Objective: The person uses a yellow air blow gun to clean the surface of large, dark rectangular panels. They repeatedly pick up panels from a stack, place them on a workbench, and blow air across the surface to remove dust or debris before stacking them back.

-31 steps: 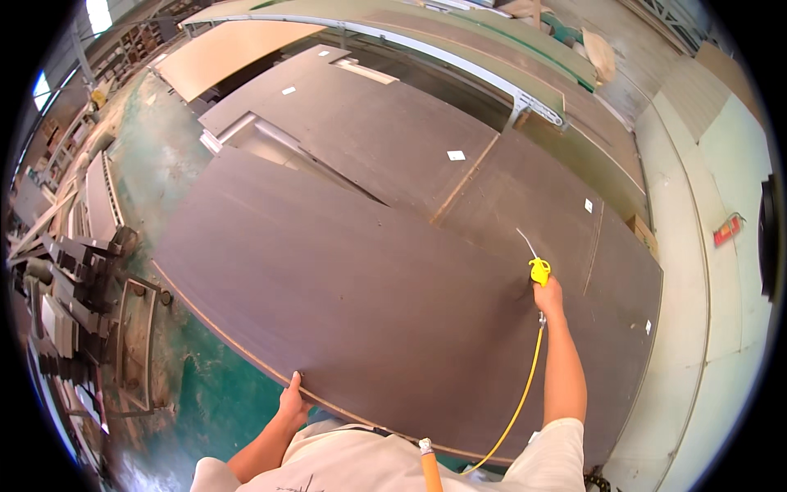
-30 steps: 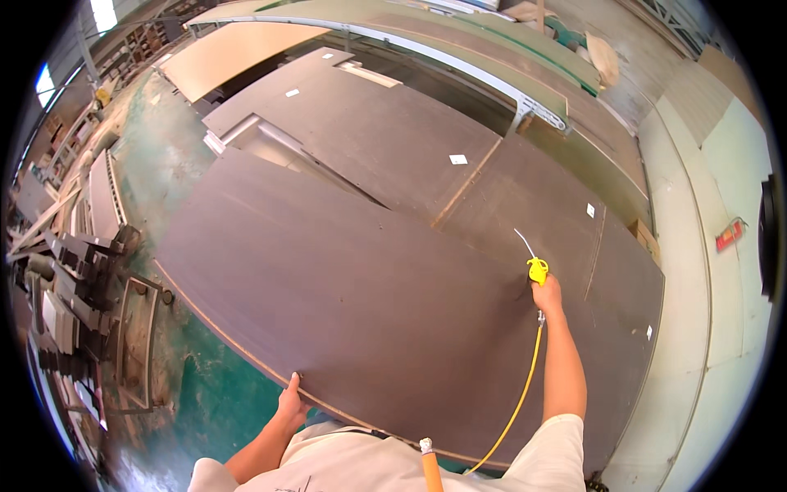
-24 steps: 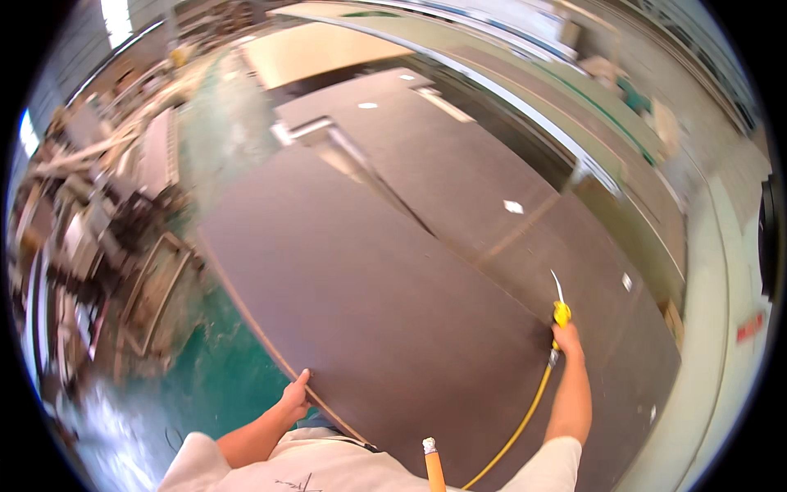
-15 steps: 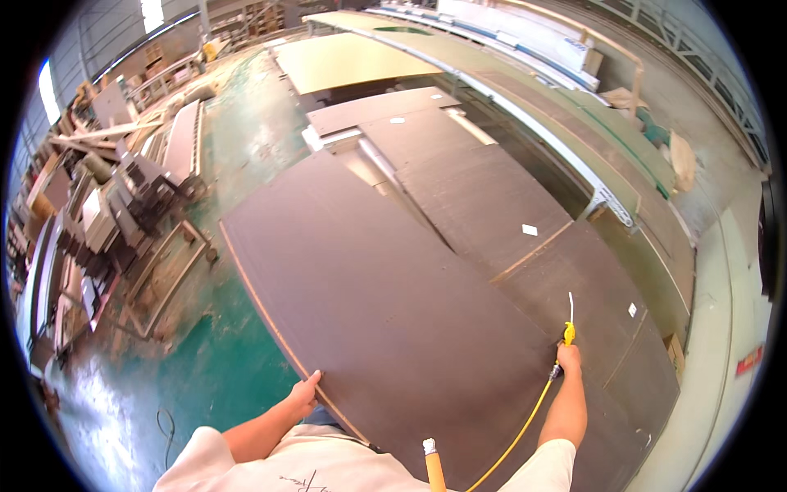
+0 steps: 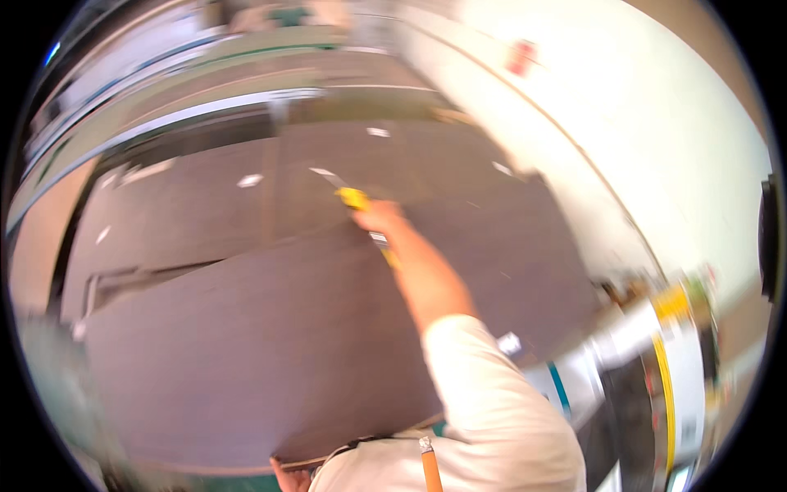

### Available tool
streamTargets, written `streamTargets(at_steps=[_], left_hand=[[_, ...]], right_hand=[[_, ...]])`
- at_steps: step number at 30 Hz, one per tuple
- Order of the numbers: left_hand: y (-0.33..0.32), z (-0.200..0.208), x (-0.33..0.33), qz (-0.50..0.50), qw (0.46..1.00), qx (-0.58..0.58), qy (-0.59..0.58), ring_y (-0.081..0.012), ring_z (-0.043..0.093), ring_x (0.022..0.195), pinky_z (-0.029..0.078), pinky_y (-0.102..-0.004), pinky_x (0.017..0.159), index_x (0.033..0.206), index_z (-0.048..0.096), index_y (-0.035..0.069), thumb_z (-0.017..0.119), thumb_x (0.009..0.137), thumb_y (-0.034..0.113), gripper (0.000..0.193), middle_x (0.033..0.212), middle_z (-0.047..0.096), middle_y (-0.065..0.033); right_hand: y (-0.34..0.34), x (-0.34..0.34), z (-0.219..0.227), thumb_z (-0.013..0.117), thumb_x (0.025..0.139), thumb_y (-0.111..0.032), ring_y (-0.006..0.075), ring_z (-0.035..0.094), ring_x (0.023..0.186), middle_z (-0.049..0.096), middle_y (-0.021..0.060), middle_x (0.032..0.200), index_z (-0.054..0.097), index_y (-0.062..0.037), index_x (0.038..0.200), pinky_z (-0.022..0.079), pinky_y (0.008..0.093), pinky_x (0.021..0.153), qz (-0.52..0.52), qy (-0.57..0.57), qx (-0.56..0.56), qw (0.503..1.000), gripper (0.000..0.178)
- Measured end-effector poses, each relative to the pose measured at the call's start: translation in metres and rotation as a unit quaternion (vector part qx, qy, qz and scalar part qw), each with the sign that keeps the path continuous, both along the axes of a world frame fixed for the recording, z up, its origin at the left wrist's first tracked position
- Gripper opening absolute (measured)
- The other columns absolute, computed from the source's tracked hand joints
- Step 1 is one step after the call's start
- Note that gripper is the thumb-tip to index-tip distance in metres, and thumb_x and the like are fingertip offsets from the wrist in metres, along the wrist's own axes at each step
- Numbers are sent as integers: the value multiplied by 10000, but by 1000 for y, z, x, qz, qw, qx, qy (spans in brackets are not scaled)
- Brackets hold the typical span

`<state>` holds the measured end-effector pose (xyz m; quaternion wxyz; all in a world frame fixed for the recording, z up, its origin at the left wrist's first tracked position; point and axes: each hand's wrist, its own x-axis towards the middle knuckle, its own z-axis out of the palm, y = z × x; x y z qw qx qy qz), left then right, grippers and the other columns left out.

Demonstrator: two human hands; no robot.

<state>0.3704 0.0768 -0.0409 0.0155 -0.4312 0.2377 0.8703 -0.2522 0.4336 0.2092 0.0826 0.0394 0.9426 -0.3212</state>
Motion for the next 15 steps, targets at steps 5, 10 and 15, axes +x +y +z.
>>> streamTargets(at_steps=[5,10,15], left_hand=[[-5,80,-37,-142,988,-15,-51,-330,456,1424,398,-523,1192,1602,331,131,442,1078,532,669,1619,411,-116],[-39,75,-34,-226,973,-24,-48,-325,456,1424,403,-517,1186,1590,348,126,441,1079,530,658,1611,420,-119],[-25,73,-5,-279,958,-40,-44,-319,457,1424,409,-511,1180,1579,365,122,440,1080,529,648,1604,429,-122]], right_hand=[[36,58,5,479,979,-579,322,688,1122,756,159,1128,774,-50,1086,451,449,1015,18,76,200,977,615],[15,120,39,497,976,-576,307,698,1110,763,143,1120,773,-59,1107,414,436,1043,-34,104,207,972,600],[27,186,52,500,968,-566,288,712,1055,773,119,1085,780,-75,1090,403,409,1033,-64,113,204,970,578]])
